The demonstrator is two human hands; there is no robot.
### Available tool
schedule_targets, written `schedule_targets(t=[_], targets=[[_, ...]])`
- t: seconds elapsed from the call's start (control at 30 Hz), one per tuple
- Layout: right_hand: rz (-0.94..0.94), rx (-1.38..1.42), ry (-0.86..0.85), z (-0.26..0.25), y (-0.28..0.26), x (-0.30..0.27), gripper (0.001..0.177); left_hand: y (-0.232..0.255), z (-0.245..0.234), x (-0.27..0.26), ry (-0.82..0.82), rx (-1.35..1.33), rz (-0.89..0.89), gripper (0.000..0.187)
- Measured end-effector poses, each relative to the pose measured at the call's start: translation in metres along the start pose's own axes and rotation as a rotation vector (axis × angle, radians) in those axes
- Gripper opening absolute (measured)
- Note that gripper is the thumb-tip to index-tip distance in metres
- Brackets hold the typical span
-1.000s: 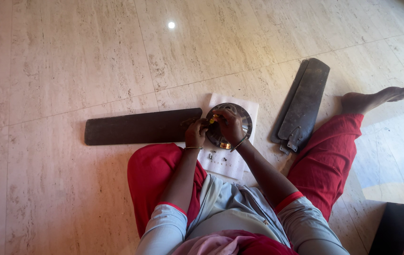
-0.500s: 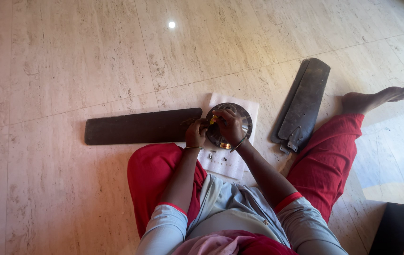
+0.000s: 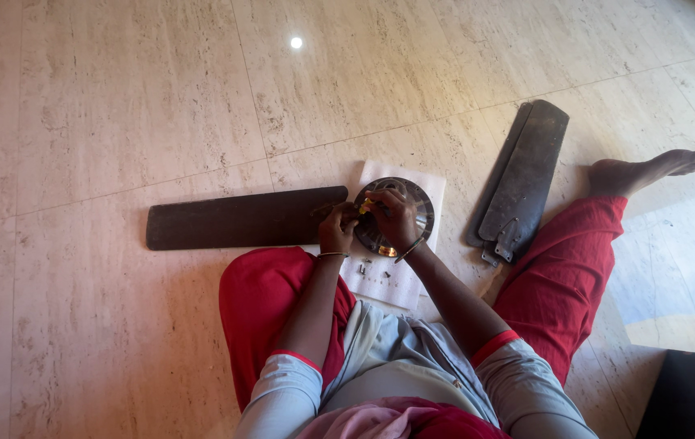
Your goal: The person sits on the floor and attaches two fan blades to the central hub of an electric fan using a screwdriver. They align each blade and tighten the screws to secure them in place.
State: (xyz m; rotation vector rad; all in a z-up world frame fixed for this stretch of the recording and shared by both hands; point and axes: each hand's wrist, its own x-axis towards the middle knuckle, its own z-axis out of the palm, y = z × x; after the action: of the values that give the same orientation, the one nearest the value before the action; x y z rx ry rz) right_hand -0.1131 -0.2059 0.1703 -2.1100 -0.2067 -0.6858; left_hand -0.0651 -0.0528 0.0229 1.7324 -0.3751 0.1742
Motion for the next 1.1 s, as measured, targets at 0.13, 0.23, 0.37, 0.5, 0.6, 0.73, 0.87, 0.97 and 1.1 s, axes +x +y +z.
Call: schedule_targets(t=[0.13, 0.23, 0.37, 0.5, 0.6, 0.73, 0.87, 0.97, 1.1], targets=[[-0.011, -0.013, 0.007, 0.0, -0.001, 0.001, 0.025, -0.006, 0.001, 0.0, 0.014, -0.052, -0.065, 0.044], [0.012, -0.01, -0.014, 0.0, 0.0, 0.002, 0.024, -0.006, 0.001, 0.0, 0.01, -0.027, -0.05, 0.045], [-0.084, -0.066, 0.004, -0.002, 0.002, 0.003, 0.024, -0.001, 0.0, 0.0, 0.001, 0.039, 0.002, 0.048], [-0.011, 0.041, -0.035, -0.002, 0.002, 0.001, 0.023, 0.0, 0.0, 0.0, -0.021, 0.01, -0.005, 0.046], [-0.007, 0.038, -0.027, -0.002, 0.0, 0.001, 0.024, -0.004, 0.001, 0.001, -0.026, 0.022, 0.015, 0.045], [-0.068, -0.05, -0.043, -0.006, -0.005, 0.003, 0.026, -0.01, 0.002, 0.002, -0.024, 0.017, 0.032, 0.044], [-0.079, -0.064, -0.082, -0.008, -0.01, 0.006, 0.025, -0.011, 0.002, 0.003, -0.025, 0.048, 0.027, 0.043], [-0.085, -0.055, -0.078, -0.008, -0.012, 0.007, 0.029, -0.008, 0.001, 0.003, -0.027, 0.089, 0.07, 0.042], [-0.088, -0.082, -0.06, -0.006, -0.014, 0.008, 0.028, -0.003, 0.0, 0.004, -0.036, 0.116, 0.099, 0.04]])
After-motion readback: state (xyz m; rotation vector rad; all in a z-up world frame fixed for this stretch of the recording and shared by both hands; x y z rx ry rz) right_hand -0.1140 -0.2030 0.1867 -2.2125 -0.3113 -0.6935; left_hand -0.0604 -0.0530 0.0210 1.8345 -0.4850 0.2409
